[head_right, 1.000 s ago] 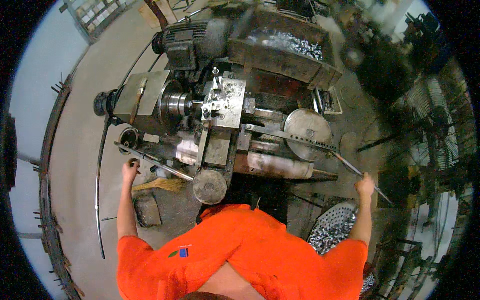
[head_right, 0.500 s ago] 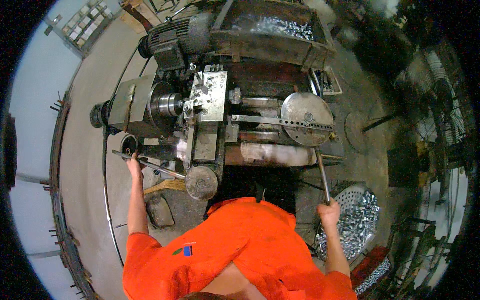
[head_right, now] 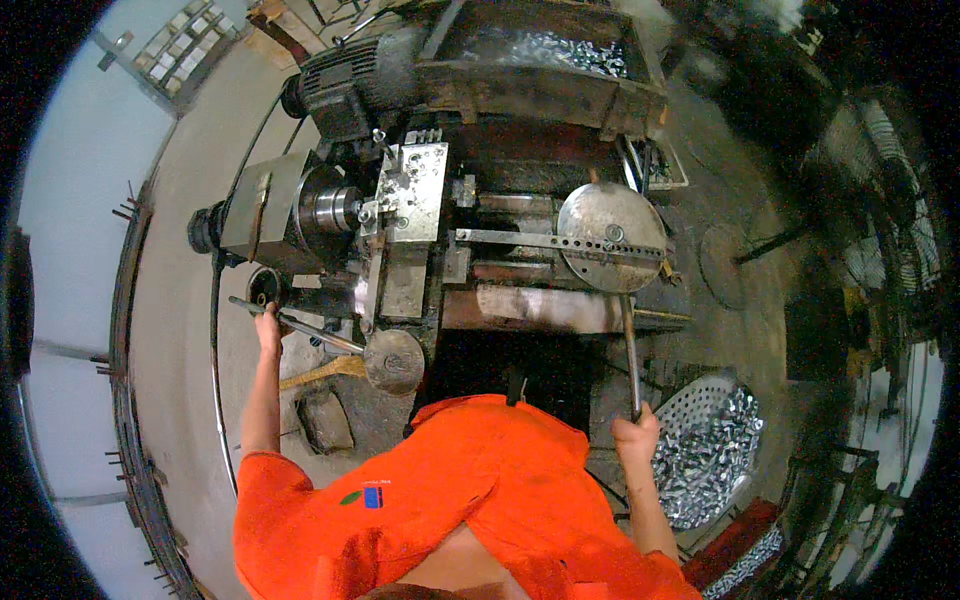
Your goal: The person operates a metal turning machine in a workshop, repeatedly loading small metal pieces into the machine, adjusting controls, and removing finished pieces. The person places the finished pieces into a nearby container.
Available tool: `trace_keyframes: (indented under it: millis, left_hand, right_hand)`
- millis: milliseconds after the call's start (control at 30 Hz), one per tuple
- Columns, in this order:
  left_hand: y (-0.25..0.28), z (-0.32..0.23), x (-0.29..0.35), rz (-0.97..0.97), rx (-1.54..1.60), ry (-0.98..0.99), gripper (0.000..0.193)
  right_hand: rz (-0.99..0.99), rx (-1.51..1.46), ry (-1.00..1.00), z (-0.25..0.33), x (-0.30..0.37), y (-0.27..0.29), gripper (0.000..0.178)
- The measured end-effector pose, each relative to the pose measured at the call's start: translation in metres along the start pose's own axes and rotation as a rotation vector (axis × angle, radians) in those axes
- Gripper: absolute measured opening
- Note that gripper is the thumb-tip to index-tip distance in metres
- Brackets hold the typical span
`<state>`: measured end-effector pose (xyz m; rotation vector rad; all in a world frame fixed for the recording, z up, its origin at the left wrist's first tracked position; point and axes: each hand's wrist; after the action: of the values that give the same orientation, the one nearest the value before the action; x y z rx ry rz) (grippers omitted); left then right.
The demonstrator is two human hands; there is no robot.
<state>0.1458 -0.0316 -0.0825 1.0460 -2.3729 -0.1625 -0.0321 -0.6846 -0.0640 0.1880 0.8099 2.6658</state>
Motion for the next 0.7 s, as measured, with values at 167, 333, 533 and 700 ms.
trace_keyframes:
  millis: [167,333,533,700]
  left_hand:
    - [0.020,0.010,-0.009,0.002,-0.076,0.071,0.029]
    - [-0.006,0.000,0.006,0.042,-0.007,0.041,0.033]
    - [0.002,0.000,0.008,0.155,0.017,0.042,0.047]
    - [0.043,0.056,-0.028,0.104,0.096,0.093,0.048]
  right_hand:
    - [0.023,0.616,0.134,-0.032,-0.042,0.044,0.038]
    - [0.075,1.155,0.246,-0.101,-0.164,0.114,0.051]
    - [-0.105,1.174,0.165,-0.069,-0.234,0.086,0.073]
    - [-0.294,0.845,0.545,-0.030,-0.158,0.017,0.085]
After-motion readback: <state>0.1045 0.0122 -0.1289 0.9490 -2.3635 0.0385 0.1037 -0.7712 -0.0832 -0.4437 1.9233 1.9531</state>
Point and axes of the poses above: each hand's wrist, its own x-axis away from the middle knuckle, its own y-axis out of the back of the hand, z = x × y, and after that the axes turned 15 degrees about y, right-handed
